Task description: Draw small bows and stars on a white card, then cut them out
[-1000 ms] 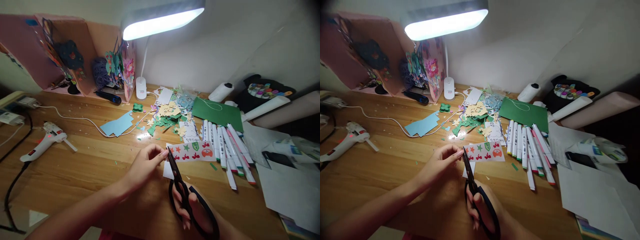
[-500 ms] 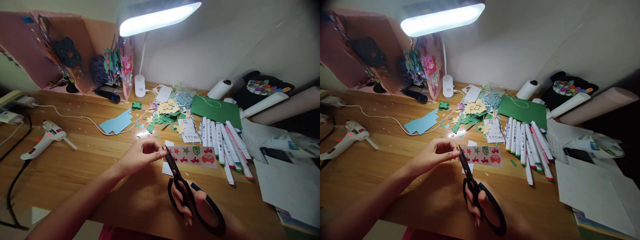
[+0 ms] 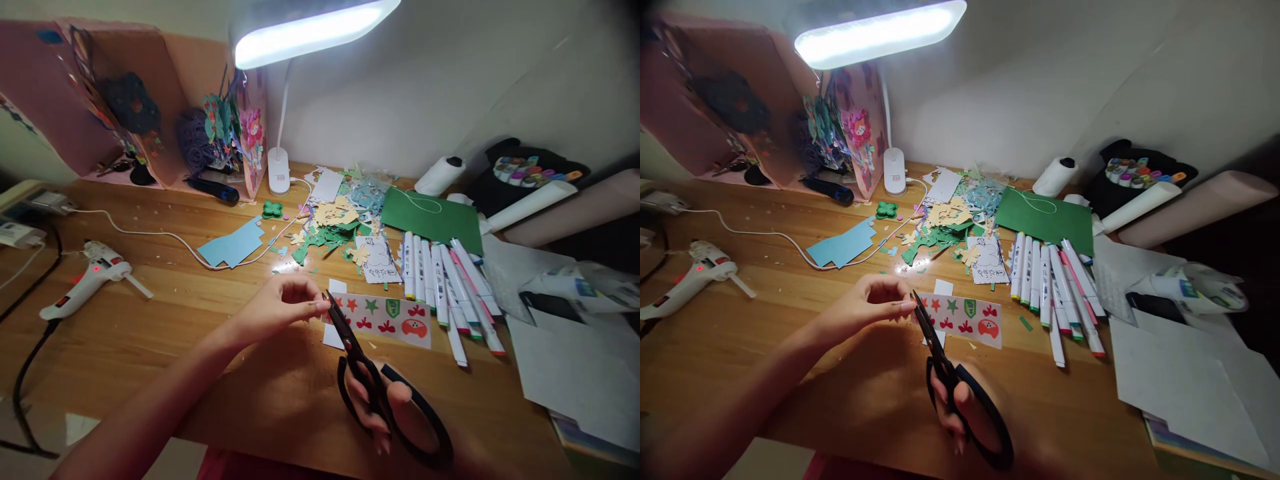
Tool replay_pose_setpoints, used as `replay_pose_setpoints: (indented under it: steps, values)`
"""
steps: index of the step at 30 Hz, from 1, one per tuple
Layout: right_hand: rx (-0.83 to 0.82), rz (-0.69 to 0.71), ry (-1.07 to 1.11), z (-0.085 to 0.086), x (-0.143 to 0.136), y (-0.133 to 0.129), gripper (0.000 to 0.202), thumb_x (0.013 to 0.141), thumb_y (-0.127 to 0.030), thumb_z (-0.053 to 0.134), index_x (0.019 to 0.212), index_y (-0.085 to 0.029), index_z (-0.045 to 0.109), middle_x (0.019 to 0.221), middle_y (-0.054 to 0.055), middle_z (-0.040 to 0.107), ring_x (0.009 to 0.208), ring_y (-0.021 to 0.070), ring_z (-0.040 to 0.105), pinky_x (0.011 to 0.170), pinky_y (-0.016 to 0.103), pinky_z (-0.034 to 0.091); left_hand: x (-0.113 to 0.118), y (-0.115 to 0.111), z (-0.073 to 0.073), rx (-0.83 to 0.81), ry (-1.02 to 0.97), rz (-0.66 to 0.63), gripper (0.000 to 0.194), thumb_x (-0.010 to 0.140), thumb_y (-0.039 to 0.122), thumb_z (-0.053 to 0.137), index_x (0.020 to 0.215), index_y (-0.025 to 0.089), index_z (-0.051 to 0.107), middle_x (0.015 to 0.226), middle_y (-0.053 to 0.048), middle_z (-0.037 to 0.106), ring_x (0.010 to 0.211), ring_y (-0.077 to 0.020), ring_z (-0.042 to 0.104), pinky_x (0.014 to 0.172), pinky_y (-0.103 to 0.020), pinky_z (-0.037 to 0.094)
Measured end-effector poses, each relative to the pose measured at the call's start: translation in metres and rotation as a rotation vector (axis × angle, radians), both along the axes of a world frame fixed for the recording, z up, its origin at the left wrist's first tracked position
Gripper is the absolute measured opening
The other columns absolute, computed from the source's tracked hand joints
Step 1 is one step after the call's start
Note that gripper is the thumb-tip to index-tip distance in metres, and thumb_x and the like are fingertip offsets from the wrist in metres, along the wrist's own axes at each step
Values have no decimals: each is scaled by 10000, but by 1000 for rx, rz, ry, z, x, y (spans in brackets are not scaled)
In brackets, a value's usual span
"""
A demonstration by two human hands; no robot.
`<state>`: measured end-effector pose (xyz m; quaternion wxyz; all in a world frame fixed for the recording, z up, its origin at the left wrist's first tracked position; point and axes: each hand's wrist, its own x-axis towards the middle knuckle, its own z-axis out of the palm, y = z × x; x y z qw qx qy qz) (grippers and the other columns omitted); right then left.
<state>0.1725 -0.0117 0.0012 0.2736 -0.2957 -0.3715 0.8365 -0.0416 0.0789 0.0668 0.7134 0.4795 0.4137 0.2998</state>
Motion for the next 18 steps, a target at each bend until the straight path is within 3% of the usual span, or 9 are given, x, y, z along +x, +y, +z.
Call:
replay_pose_setpoints:
  steps: [7, 12, 18]
  values:
    - [0, 104, -36, 5, 4, 9, 689, 590, -815, 497, 824, -167, 478, 603, -43, 455, 450, 59, 418, 427, 182, 392, -1, 1, 0, 23, 8, -13, 194, 710, 300, 701, 655, 139, 606, 659, -5, 630, 606, -96, 542, 577, -208, 389]
    - [5, 60, -56, 11, 1, 8, 641, 656, -782, 488, 822, -163, 479, 591, -50, 437, 436, 42, 374, 408, 158, 344, -1, 2, 1, 36, 10, -14, 193, 700, 302, 704, 644, 147, 602, 648, 1, 624, 599, -96, 536, 575, -210, 396]
    - [11, -6, -101, 17, -9, 11, 643, 582, -791, 557, 752, -176, 472, 536, -62, 419, 405, 49, 329, 378, 174, 302, 2, 1, 1, 66, 48, 16, 204, 702, 320, 703, 657, 147, 606, 663, -5, 640, 593, -100, 548, 554, -212, 385]
